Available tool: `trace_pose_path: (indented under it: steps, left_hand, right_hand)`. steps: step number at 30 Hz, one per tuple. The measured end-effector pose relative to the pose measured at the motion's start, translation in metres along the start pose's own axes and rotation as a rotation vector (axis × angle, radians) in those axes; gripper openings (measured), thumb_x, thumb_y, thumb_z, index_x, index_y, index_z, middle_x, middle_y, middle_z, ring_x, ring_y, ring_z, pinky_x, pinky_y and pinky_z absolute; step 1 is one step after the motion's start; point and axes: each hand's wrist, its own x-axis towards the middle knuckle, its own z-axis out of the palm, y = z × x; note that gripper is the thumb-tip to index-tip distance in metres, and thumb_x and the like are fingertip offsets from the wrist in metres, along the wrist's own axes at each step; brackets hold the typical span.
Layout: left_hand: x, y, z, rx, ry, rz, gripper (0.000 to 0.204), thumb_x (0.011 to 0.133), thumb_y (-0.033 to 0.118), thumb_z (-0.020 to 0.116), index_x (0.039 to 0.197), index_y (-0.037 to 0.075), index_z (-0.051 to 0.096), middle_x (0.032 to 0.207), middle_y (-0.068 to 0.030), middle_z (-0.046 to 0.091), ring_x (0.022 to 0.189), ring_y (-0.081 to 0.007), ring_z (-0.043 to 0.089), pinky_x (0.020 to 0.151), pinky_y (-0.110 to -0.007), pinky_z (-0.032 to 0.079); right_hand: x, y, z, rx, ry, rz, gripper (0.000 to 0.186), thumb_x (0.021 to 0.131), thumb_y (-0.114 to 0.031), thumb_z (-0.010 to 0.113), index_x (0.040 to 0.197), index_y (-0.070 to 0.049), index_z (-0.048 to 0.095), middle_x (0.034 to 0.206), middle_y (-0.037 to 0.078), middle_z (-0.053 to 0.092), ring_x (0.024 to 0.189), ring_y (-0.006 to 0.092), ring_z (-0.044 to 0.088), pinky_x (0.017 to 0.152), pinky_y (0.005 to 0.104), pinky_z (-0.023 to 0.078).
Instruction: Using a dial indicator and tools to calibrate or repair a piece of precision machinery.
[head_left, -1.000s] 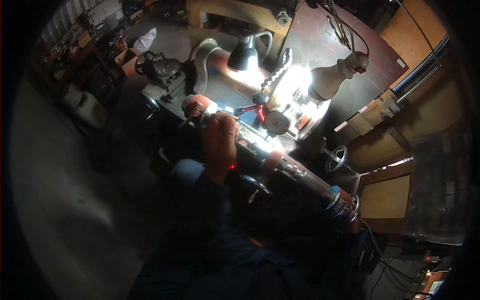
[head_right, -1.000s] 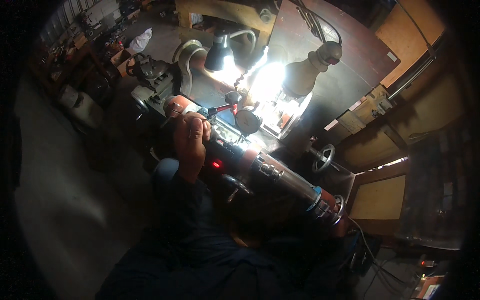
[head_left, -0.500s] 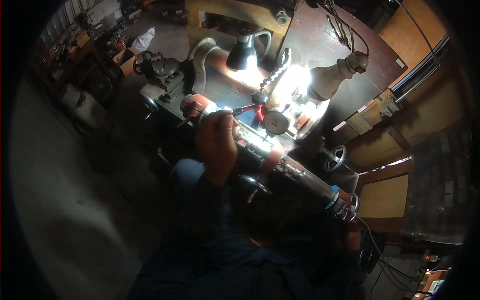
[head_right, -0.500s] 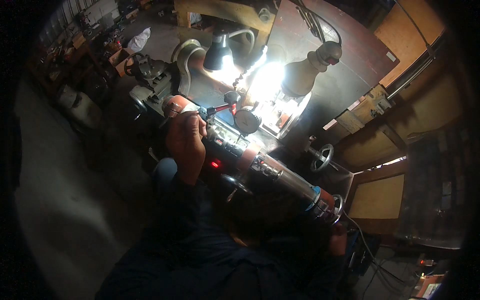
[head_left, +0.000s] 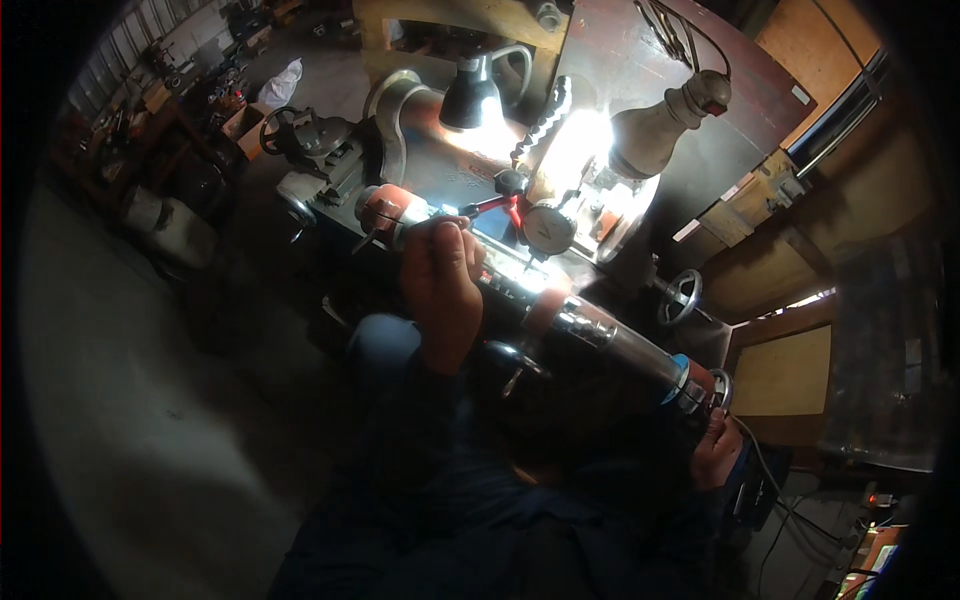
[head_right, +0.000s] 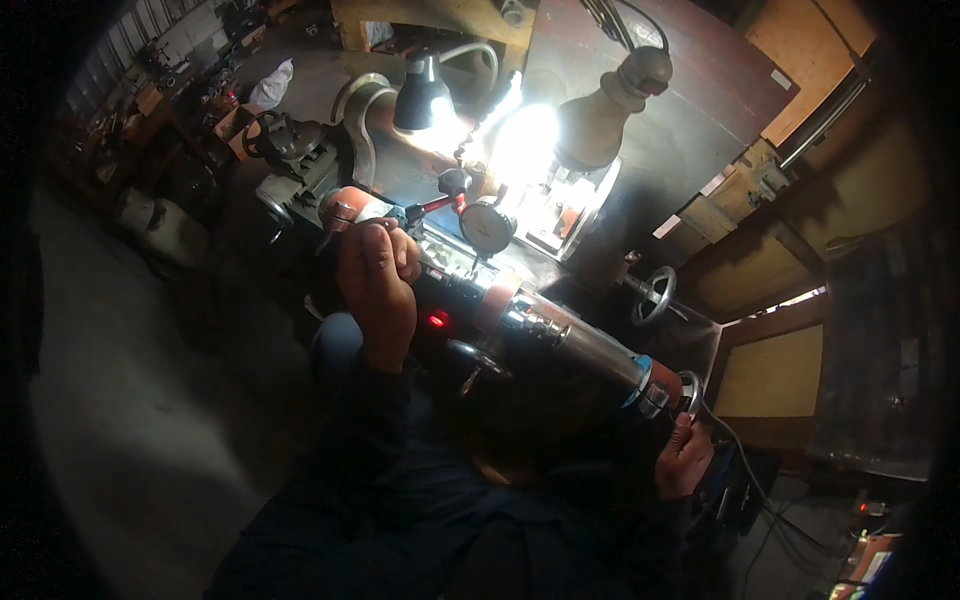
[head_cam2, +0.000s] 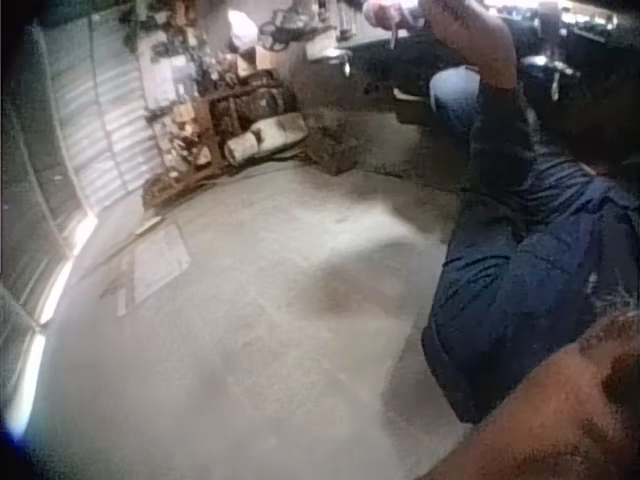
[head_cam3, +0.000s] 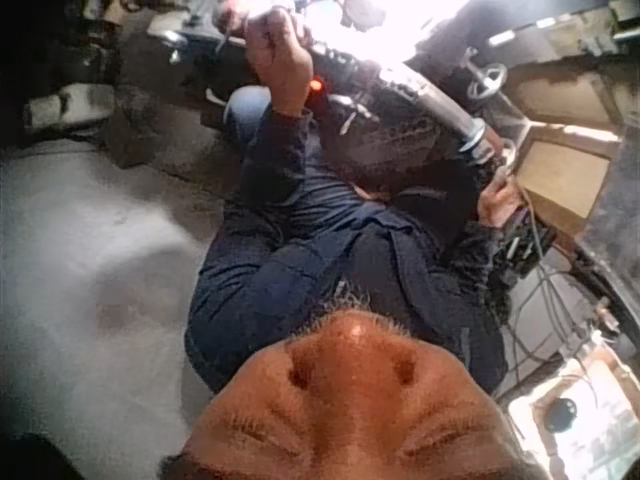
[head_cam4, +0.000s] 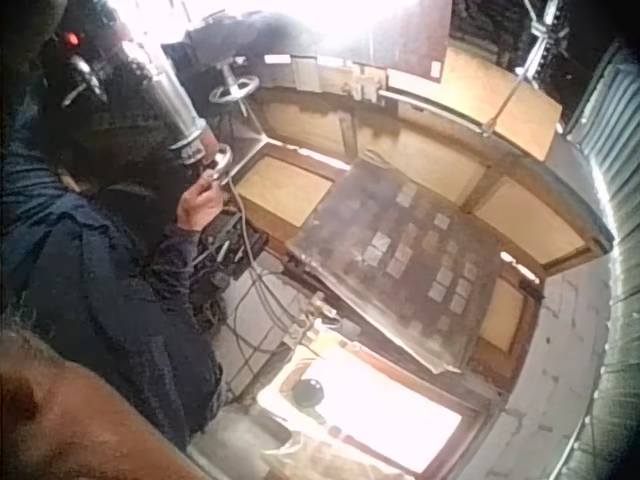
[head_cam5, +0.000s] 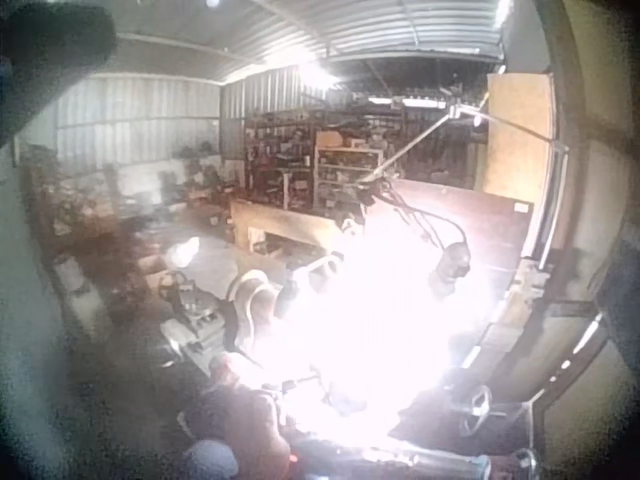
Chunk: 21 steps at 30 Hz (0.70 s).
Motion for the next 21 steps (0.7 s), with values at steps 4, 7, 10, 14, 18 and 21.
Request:
trace_pose_path:
  steps: [4, 7, 10, 14, 18, 21]
  left_hand:
    - [-0.007, -0.001, 0.008, -0.057, 0.005, -0.086, 0.017, 0.104, 0.021, 0.043, 0.098, 0.007, 0.049, 0.07, 0.0024, 0.042, 0.057, -0.0057, 0.036, 0.051, -0.022, 0.029]
    - [-0.01, -0.003, 0.011, -0.01, 0.009, -0.079, 0.014, 0.104, 0.019, 0.043, 0.099, 0.006, 0.049, 0.072, 0.0023, 0.044, 0.059, -0.0048, 0.039, 0.053, -0.022, 0.033]
    - [-0.013, -0.004, 0.013, 0.038, -0.018, -0.064, 0.011, 0.103, 0.015, 0.045, 0.1, 0.006, 0.049, 0.074, 0.0019, 0.047, 0.062, -0.004, 0.042, 0.055, -0.021, 0.037]
    - [-0.013, -0.008, 0.012, 0.12, -0.069, -0.042, 0.01, 0.103, 0.014, 0.046, 0.096, 0.006, 0.047, 0.073, 0.0012, 0.047, 0.062, -0.0045, 0.043, 0.056, -0.022, 0.038]
    - [-0.013, -0.012, 0.012, 0.27, -0.101, 0.065, 0.012, 0.103, 0.013, 0.046, 0.094, 0.005, 0.046, 0.072, 0.0006, 0.047, 0.062, -0.0054, 0.043, 0.057, -0.023, 0.039]
    - [-0.02, -0.013, 0.014, 0.264, -0.105, 0.101, 0.013, 0.102, 0.013, 0.046, 0.092, 0.005, 0.046, 0.072, 0.0003, 0.047, 0.062, -0.0063, 0.043, 0.058, -0.024, 0.039]
  right_hand:
    - [-0.012, 0.005, 0.013, -0.09, 0.107, -0.163, 0.033, 0.101, -0.02, 0.047, 0.079, 0.003, 0.053, 0.071, 0.024, 0.052, 0.065, 0.0437, 0.05, 0.058, 0.0481, 0.035]
    - [-0.016, 0.013, 0.021, -0.021, 0.104, -0.218, 0.028, 0.1, -0.018, 0.045, 0.088, 0.004, 0.058, 0.082, 0.027, 0.056, 0.075, 0.048, 0.053, 0.064, 0.0514, 0.039]
    - [-0.019, 0.017, 0.021, -0.078, 0.058, -0.234, 0.027, 0.1, -0.018, 0.045, 0.098, 0.005, 0.058, 0.092, 0.029, 0.057, 0.081, 0.05, 0.054, 0.069, 0.0523, 0.042]
    - [-0.02, 0.018, 0.022, -0.143, 0.023, -0.213, 0.026, 0.099, -0.017, 0.045, 0.098, 0.006, 0.058, 0.093, 0.029, 0.058, 0.081, 0.0497, 0.055, 0.07, 0.0518, 0.043]
    - [-0.019, 0.016, 0.023, -0.136, 0.123, -0.253, 0.026, 0.1, -0.017, 0.044, 0.098, 0.005, 0.059, 0.094, 0.028, 0.059, 0.083, 0.0479, 0.057, 0.071, 0.0514, 0.044]
    - [-0.018, 0.015, 0.02, -0.105, 0.042, -0.206, 0.026, 0.099, -0.017, 0.044, 0.1, 0.004, 0.061, 0.095, 0.027, 0.06, 0.084, 0.0469, 0.058, 0.072, 0.0512, 0.045]
